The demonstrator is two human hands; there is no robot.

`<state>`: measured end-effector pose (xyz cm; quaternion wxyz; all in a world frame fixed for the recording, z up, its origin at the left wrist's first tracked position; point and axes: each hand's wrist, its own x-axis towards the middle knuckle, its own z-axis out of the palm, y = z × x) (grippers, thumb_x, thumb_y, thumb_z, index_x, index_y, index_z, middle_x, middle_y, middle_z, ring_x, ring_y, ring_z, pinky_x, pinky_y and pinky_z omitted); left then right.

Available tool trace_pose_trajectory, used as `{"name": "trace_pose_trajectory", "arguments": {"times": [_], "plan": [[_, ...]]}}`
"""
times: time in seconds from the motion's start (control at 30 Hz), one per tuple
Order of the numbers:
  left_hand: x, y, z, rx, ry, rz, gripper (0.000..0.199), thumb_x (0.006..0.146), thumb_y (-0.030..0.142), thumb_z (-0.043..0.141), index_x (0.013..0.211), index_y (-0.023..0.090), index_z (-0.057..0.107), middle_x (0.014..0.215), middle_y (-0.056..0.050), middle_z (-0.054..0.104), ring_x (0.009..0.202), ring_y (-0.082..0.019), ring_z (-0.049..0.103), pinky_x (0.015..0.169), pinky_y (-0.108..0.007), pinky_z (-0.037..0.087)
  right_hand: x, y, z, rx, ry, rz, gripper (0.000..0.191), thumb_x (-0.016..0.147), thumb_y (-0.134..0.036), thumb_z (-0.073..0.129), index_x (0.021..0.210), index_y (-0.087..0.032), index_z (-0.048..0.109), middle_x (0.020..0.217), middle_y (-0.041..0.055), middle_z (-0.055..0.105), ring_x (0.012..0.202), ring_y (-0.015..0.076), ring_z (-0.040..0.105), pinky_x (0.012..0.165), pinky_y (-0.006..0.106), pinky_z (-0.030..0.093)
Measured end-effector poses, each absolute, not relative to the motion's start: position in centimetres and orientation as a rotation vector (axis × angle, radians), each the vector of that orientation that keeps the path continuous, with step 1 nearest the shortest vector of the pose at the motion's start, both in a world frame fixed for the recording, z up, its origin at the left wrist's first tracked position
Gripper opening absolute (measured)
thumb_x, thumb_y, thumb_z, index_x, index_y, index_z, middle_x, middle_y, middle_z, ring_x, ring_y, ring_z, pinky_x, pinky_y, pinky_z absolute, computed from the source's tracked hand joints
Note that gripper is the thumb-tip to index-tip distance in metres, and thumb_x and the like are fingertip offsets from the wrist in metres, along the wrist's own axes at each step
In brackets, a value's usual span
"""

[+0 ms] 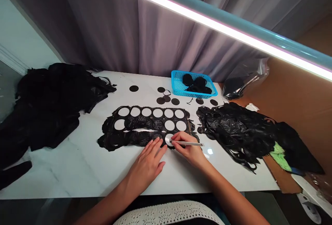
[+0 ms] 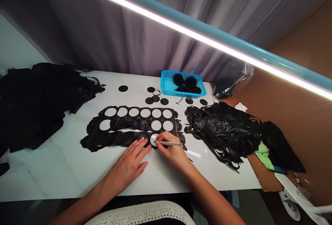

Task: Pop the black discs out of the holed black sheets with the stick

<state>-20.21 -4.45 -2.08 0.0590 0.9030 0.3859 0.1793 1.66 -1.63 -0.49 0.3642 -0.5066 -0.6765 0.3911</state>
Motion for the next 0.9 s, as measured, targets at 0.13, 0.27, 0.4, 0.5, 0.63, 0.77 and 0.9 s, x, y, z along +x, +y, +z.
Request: {"name": "trace_pose_trajectory", "arguments": {"times": [0.13, 0.27, 0.4, 0.5, 0.63, 0.77, 0.9], "plan": [[-19.5, -4.3, -2.7, 2.746, 1.203, 0.504, 0.042, 0.092, 0.026, 0.054, 0.133, 0.016, 0.052, 0.141, -0.015, 0.051, 0.133, -0.029, 0.046, 0.108, -0.047, 0.042, 1.6, -2.0, -0.4, -1.285, -1.807, 1.027, 0.014, 0.089, -0.022, 0.058, 0.076, -0.019, 0.057, 0.094, 0.0049, 0.066, 0.083, 0.0164, 0.062, 0.075, 0.029, 0.048], [-19.5, -4.3, -2.9, 2.755, 1.209, 0.509, 0.041, 0.092, 0.025, 0.055, 0.132, 0.017, 0.053, 0.141, -0.014, 0.052, 0.133, -0.028, 0.046, 0.108, -0.046, 0.041, 1.5, -2.0, -0.4, -1.275, -1.854, 0.994, 0.014, 0.088, -0.021, 0.059, 0.074, -0.020, 0.055, 0.093, 0.0053, 0.066, 0.081, 0.0169, 0.062, 0.074, 0.030, 0.049], [-19.5, -4.4, -2.8, 2.771, 1.209, 0.522, 0.040, 0.091, 0.023, 0.055, 0.131, 0.016, 0.054, 0.141, -0.014, 0.052, 0.133, -0.029, 0.046, 0.109, -0.046, 0.041, 1.4, -2.0, -0.9, -1.253, -1.910, 0.937, 0.015, 0.088, -0.020, 0.058, 0.074, -0.020, 0.053, 0.093, 0.0052, 0.065, 0.081, 0.0167, 0.061, 0.074, 0.031, 0.049], [-19.5, -4.5, -2.8, 2.762, 1.213, 0.529, 0.039, 0.091, 0.023, 0.054, 0.130, 0.016, 0.055, 0.140, -0.015, 0.052, 0.133, -0.029, 0.046, 0.109, -0.047, 0.041, 1.4, -2.0, -1.2, -1.245, -1.960, 0.906, 0.013, 0.089, -0.017, 0.057, 0.077, -0.021, 0.053, 0.094, 0.0048, 0.064, 0.082, 0.0167, 0.061, 0.074, 0.030, 0.049], [-19.4, -4.5, -2.9, 2.753, 1.213, 0.537, 0.038, 0.091, 0.023, 0.054, 0.128, 0.015, 0.056, 0.139, -0.016, 0.053, 0.133, -0.030, 0.046, 0.108, -0.047, 0.041, 1.2, -2.4, -1.3, -1.270, -2.066, 0.799, 0.010, 0.090, -0.015, 0.054, 0.083, -0.021, 0.054, 0.096, 0.0062, 0.064, 0.084, 0.0179, 0.062, 0.074, 0.031, 0.052], [-19.1, -4.5, -2.9, 2.712, 1.222, 0.592, 0.032, 0.093, 0.020, 0.049, 0.123, 0.014, 0.058, 0.137, -0.015, 0.055, 0.132, -0.029, 0.048, 0.108, -0.046, 0.041, 0.6, -3.2, -1.4, -1.216, -2.344, 0.461, 0.011, 0.094, -0.012, 0.050, 0.094, -0.020, 0.057, 0.111, 0.0116, 0.065, 0.099, 0.0252, 0.060, 0.085, 0.041, 0.052], [-18.8, -4.5, -2.7, 2.672, 1.250, 0.625, 0.029, 0.094, 0.019, 0.046, 0.120, 0.016, 0.059, 0.133, -0.014, 0.058, 0.130, -0.027, 0.049, 0.108, -0.046, 0.041, 0.2, -3.4, -1.5, -1.195, -2.464, 0.269, 0.012, 0.094, -0.010, 0.050, 0.095, -0.019, 0.058, 0.109, 0.0123, 0.067, 0.100, 0.0273, 0.060, 0.084, 0.044, 0.051]]}}
